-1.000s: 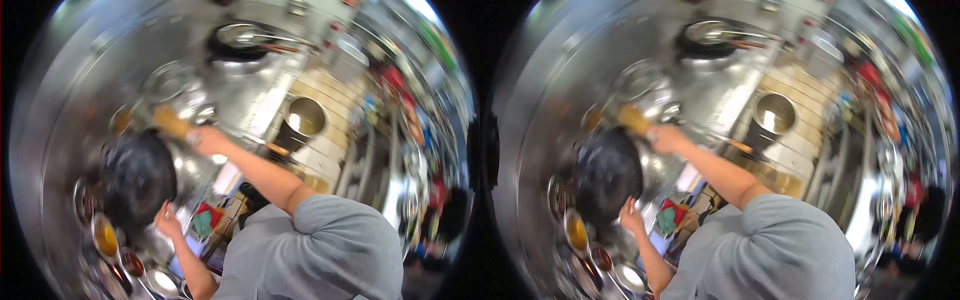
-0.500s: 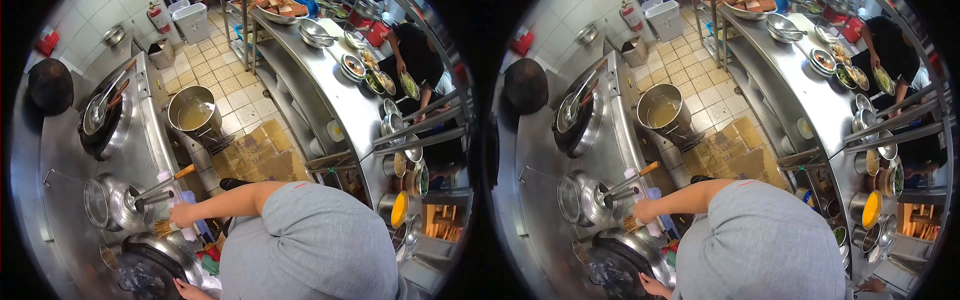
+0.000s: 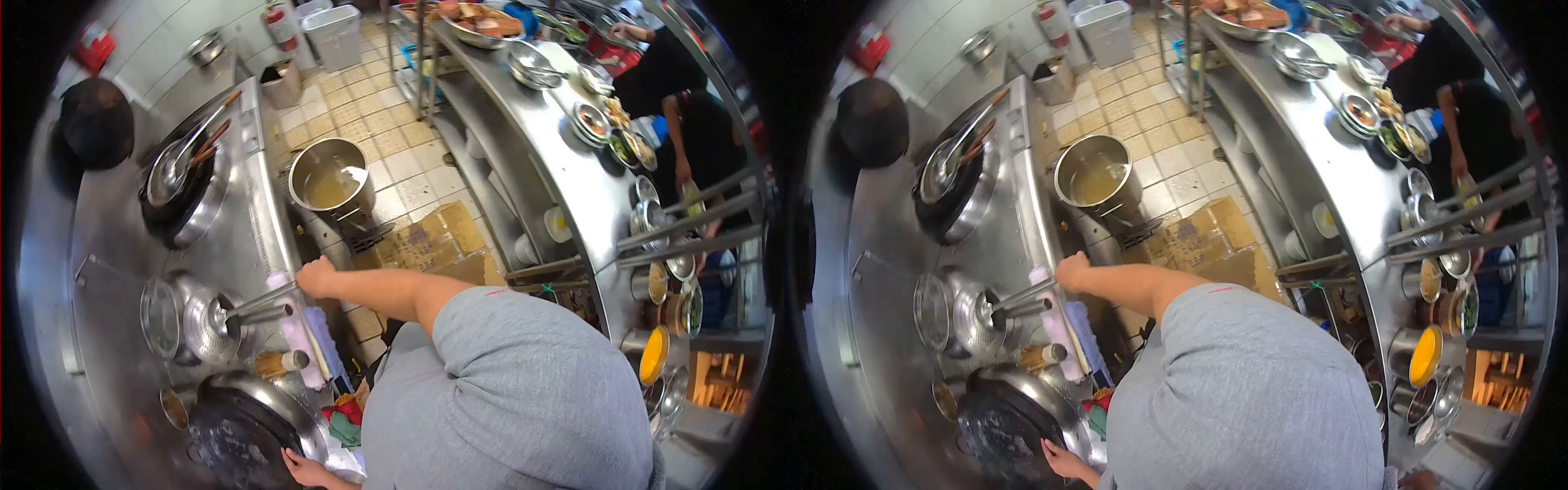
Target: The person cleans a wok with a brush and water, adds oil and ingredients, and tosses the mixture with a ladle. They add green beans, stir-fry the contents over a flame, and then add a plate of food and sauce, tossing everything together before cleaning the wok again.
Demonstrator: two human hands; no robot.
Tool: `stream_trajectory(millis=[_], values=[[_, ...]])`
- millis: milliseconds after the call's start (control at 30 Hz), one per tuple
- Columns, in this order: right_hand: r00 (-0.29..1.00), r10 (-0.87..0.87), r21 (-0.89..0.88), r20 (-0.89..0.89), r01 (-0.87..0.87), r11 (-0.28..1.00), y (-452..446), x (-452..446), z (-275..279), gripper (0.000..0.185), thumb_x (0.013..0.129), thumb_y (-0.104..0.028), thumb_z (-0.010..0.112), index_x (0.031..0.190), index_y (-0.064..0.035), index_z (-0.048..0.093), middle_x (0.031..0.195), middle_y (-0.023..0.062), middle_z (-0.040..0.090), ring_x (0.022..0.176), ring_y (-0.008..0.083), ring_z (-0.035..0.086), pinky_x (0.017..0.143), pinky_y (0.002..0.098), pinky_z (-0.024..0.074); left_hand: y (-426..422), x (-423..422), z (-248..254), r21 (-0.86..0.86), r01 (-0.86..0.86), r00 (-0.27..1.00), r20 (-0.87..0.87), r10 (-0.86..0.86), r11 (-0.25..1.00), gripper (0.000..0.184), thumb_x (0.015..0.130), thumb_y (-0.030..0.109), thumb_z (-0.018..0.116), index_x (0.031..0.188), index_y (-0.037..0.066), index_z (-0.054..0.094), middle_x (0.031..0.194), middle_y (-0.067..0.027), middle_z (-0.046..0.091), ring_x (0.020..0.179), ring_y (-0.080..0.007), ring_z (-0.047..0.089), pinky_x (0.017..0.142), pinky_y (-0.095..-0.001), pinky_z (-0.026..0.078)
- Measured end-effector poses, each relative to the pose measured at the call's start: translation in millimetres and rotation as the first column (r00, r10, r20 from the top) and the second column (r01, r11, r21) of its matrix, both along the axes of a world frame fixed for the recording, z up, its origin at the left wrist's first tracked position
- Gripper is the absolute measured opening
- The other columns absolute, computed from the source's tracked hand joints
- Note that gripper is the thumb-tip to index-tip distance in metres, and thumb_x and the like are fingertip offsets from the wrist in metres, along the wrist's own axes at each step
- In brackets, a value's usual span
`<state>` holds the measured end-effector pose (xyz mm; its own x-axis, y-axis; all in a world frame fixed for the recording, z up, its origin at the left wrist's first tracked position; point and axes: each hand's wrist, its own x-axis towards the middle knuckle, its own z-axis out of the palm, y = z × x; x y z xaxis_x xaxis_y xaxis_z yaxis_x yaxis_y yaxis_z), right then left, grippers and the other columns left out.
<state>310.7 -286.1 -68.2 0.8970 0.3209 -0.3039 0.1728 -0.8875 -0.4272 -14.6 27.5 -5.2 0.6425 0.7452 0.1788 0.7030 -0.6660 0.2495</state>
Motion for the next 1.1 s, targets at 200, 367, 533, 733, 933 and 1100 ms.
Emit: stream_trajectory(millis=[200,367,533,733,933,1100], values=[[0.943,0.329,-0.055,0.053,-0.327,0.944,15.7,33.2,17.9,0.026,0.079,-0.018,0.052,0.099,-0.0040,0.062,0.094,0.0195,0.065,0.089,0.0330,0.064,0.075,0.0453,0.0512,-11.2,-12.2,16.1,0.091,-0.001,0.967,0.255,-0.023,0.996,0.033,0.085,0.021,0.063,0.117,0.013,0.062,0.100,-0.0162,0.056,0.100,-0.0299,0.051,0.088,-0.0385,0.042],[0.935,0.352,0.301,0.052,-0.351,0.887,73.2,2.6,116.2,0.036,0.084,-0.025,0.054,0.107,0.0030,0.052,0.090,0.0240,0.063,0.084,0.0380,0.063,0.075,0.0446,0.0483,-73.5,-69.8,7.6,-0.398,-0.057,0.830,0.491,0.265,0.916,0.023,0.083,0.009,0.061,0.106,0.006,0.064,0.090,-0.0078,0.063,0.078,-0.0160,0.058,0.071,-0.0307,0.047],[0.624,0.592,0.807,-0.510,0.110,0.580,164.2,-65.8,142.6,0.025,0.092,-0.011,0.049,0.117,-0.0065,0.045,0.068,0.0008,0.047,0.045,0.0071,0.041,0.036,0.0233,0.0340,-153.9,-114.1,-51.6,-0.756,0.045,0.946,0.243,0.216,0.653,0.026,0.085,0.022,0.061,0.108,0.009,0.063,0.085,-0.0096,0.066,0.075,-0.0197,0.063,0.070,-0.0314,0.049],[0.478,0.819,0.830,-0.319,-0.276,0.485,247.9,-163.2,173.5,0.029,0.089,-0.008,0.051,0.116,-0.0057,0.045,0.068,0.0009,0.047,0.045,0.0071,0.042,0.037,0.0224,0.0349,-254.2,-169.1,-197.5,-0.807,-0.384,0.850,-0.120,0.512,0.448,0.036,0.083,0.038,0.057,0.108,0.012,0.065,0.103,-0.0147,0.065,0.097,-0.0300,0.061,0.084,-0.0376,0.048],[0.146,0.875,0.779,-0.461,-0.406,0.478,324.8,-238.7,181.3,0.018,0.085,-0.007,0.053,0.103,-0.0052,0.049,0.065,0.0015,0.049,0.045,0.0079,0.044,0.037,0.0226,0.0352,-361.7,-233.2,-294.5,-0.723,-0.690,0.621,-0.563,0.545,0.038,0.037,0.084,0.038,0.051,0.105,0.011,0.066,0.111,-0.0136,0.062,0.104,-0.0311,0.058,0.089,-0.0381,0.046],[0.283,0.927,0.704,-0.248,-0.605,0.373,362.8,-321.8,145.7,0.006,0.083,-0.006,0.052,0.087,-0.0038,0.048,0.063,0.0018,0.048,0.044,0.0119,0.046,0.036,0.0269,0.0342,-401.3,-253.2,-281.6,-0.835,-0.532,0.701,-0.340,0.627,0.142,0.027,0.082,0.025,0.046,0.095,0.014,0.066,0.109,-0.0151,0.062,0.102,-0.0319,0.059,0.085,-0.0405,0.048]])
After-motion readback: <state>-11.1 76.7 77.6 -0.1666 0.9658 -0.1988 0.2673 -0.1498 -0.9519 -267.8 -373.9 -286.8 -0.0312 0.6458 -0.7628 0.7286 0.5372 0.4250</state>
